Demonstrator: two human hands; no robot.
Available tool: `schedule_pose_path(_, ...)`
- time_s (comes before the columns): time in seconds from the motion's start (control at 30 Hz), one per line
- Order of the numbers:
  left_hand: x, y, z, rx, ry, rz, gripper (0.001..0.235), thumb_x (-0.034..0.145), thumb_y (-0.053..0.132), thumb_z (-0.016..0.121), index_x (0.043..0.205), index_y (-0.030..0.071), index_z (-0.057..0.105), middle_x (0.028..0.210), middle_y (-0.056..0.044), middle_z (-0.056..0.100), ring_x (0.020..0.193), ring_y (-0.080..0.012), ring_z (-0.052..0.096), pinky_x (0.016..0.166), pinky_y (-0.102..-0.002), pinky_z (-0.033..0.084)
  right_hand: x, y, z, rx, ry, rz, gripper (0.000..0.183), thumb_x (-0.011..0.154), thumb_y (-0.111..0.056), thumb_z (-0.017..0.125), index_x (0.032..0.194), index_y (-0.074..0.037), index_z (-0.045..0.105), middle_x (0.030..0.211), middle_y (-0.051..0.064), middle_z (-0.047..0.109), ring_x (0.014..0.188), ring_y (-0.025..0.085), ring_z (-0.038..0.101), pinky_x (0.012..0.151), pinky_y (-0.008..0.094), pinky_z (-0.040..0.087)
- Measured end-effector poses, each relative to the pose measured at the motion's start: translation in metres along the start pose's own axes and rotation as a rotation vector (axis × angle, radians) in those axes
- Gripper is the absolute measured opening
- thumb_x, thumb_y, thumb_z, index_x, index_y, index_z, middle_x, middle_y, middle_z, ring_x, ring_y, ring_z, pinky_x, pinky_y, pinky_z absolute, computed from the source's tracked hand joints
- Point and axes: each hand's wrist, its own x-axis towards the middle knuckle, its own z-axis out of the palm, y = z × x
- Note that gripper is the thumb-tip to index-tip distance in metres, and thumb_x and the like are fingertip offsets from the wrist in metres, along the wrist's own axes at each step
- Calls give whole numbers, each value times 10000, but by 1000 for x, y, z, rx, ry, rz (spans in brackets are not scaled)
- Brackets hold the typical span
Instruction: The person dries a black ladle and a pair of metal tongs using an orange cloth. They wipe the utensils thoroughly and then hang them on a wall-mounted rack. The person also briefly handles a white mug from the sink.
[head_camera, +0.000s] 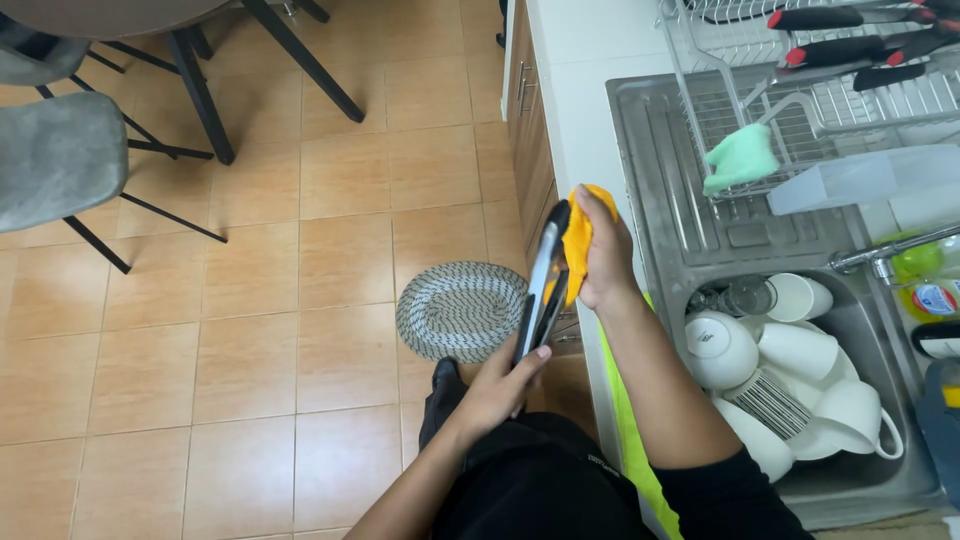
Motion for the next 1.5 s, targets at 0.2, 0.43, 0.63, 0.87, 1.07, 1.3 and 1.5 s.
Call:
schedule_pose_path(0.2,45,-89,-19,-88,13,400,418,1213,380,538,1102,-21,578,767,3,522,640,-62,476,555,-228,401,18,-20,-4,-318,78,-95,338,863,-383,727,1041,-110,640,780,75,644,589,195,628,491,340,526)
schedule_pose_path(0.43,1,-14,-27,-186,-11,136,325,1038,402,487,1039,96,597,612,32,472,404,-55,368,371,-228,321,61,-81,-37,114,-213,-191,425,1103,-466,655,1171,-67,525,936,146,597,830,289,642,907,492,610)
schedule_pose_path(0.63,32,-33,-24,-362,-53,71,293,1048,396,547,1036,105,512,688,38,469,475,-57,386,411,-232,329,1,16,8,-25,-257,189,476,920,-541,611,1190,-150,584,1008,69,670,894,282,687,797,432,580)
schedule_pose_path(0.87,12,-35,-33,-361,-166,-13,338,1065,436,532,1026,100,525,659,49,431,452,-25,322,383,-204,247,41,-8,3,-60,-5,-43,466,914,-589,688,977,-136,598,777,44,637,618,187,638,529,340,532)
schedule_pose_path(1.07,8,-25,-36,-321,-93,-75,330,1029,424,577,1026,96,540,636,34,453,438,-49,350,372,-221,271,16,-66,18,-450,-73,-471,392,961,-437,732,1042,-59,668,920,95,679,785,193,693,689,385,588)
schedule_pose_path(1.3,20,-32,-45,63,-60,266,275,898,146,696,1139,44,611,936,32,628,850,-54,573,757,-215,497,-48,-24,40,-1489,-1063,-1271,452,832,-514,808,946,-88,709,941,60,691,1042,263,673,1009,540,491)
schedule_pose_path(1.5,-5,-6,-53,102,42,203,260,927,199,741,1043,27,585,791,40,485,699,-72,458,621,-254,432,8,-66,10,-1823,-486,-1408,320,890,-420,777,920,-105,728,922,26,725,1037,226,670,967,543,475)
